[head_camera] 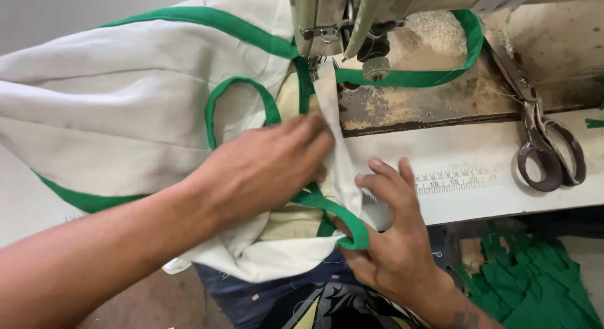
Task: Sewing a green zipper onto a white bag using an industrial sewing machine
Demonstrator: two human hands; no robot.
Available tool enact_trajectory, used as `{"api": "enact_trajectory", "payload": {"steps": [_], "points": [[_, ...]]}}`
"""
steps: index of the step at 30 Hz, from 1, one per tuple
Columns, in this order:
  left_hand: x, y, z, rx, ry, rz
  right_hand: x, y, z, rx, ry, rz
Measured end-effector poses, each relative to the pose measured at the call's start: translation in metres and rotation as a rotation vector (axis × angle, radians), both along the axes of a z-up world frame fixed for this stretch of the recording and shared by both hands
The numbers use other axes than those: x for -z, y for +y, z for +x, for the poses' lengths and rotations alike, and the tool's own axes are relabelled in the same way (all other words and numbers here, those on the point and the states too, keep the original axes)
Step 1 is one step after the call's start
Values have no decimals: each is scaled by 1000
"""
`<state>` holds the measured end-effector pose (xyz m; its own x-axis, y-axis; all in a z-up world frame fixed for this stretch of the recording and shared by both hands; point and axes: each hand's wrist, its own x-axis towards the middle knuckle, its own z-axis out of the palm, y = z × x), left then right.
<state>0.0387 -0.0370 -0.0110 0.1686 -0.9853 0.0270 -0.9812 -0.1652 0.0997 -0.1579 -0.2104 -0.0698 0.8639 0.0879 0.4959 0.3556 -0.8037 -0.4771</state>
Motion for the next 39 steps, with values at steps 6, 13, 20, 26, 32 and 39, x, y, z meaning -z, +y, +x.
{"api": "enact_trajectory", "payload": {"steps": [6, 13, 20, 26, 32, 39], "points": [[14, 14, -18, -94, -53, -221, -29, 2, 18, -261, -70, 145], [18, 16, -19, -100, -97, -138, -41, 4, 39, -335, -24, 164], [33, 17, -27, -127, 77, -330, -45, 8, 55, -299, -31, 224], [24, 20, -22, -114, 150, -342, -41, -32, 52, -285, 178, 404], [2, 3, -22, -126, -77, -148, -25, -62, 102, -128, 142, 7], [14, 6, 23, -205, -75, -35, -3, -64, 102, -160, 197, -235]]}}
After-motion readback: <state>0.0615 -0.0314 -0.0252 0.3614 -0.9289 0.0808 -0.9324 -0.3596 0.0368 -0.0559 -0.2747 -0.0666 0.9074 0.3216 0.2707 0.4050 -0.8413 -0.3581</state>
